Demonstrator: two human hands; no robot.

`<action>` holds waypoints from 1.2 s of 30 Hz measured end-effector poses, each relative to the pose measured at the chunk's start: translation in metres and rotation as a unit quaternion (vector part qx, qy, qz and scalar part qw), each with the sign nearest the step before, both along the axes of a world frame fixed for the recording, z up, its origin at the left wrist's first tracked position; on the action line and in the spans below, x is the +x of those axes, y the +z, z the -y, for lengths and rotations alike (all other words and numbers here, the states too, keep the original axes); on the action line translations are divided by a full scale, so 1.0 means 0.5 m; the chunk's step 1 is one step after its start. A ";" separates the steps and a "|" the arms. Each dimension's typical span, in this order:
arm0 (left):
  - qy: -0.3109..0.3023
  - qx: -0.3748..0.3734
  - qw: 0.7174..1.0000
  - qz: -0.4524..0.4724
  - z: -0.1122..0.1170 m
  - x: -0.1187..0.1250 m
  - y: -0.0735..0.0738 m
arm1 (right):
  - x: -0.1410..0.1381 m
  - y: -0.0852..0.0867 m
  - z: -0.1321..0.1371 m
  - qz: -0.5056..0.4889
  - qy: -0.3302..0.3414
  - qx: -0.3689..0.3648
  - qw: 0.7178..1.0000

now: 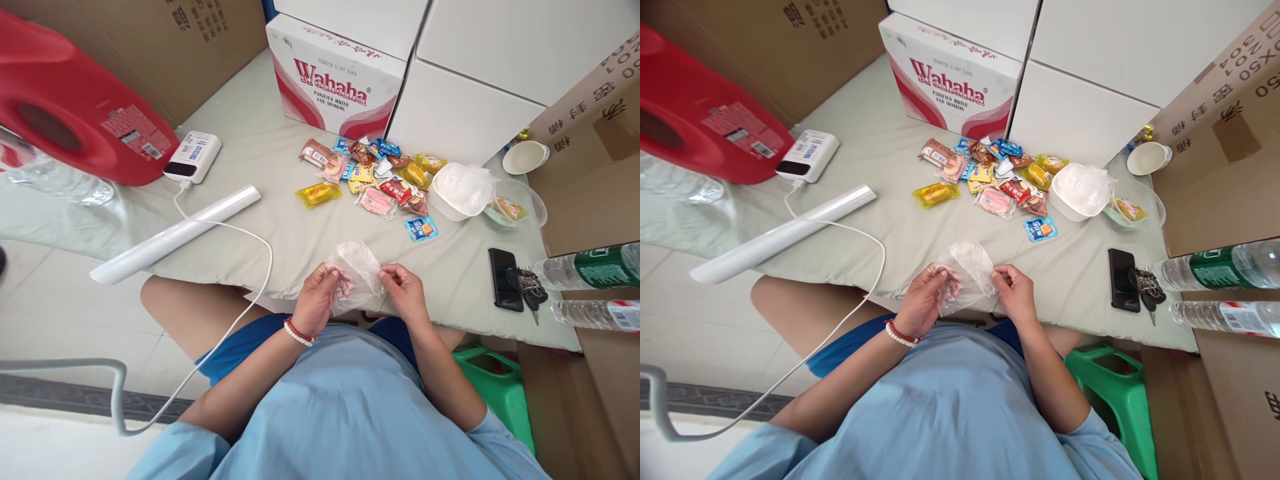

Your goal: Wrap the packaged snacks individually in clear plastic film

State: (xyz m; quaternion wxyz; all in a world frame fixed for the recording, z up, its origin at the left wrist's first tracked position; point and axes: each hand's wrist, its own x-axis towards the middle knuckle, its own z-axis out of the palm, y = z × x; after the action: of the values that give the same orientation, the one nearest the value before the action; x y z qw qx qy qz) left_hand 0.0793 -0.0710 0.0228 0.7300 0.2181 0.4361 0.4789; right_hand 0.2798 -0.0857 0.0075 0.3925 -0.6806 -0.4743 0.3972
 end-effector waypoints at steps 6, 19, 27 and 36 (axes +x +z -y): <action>0.067 0.008 0.990 -0.121 -0.024 -0.024 -0.015 | 0.030 0.020 0.010 -0.072 -0.032 0.033 0.996; 0.065 0.056 0.982 -0.167 -0.040 -0.027 -0.019 | -0.003 0.014 0.022 0.076 0.124 -0.030 0.989; 0.063 0.064 0.974 -0.208 -0.039 -0.056 -0.036 | 0.009 0.030 0.019 -0.061 0.136 -0.052 0.987; 0.021 0.074 0.970 -0.229 -0.044 -0.057 -0.038 | 0.107 0.047 0.054 -0.121 0.014 -0.050 0.991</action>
State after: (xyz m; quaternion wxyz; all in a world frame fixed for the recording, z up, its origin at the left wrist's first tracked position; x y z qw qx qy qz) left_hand 0.0510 -0.0492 0.0037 0.5822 0.3659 0.5596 0.4626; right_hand 0.3335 -0.1128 0.0309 0.4073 -0.6395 -0.4123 0.5051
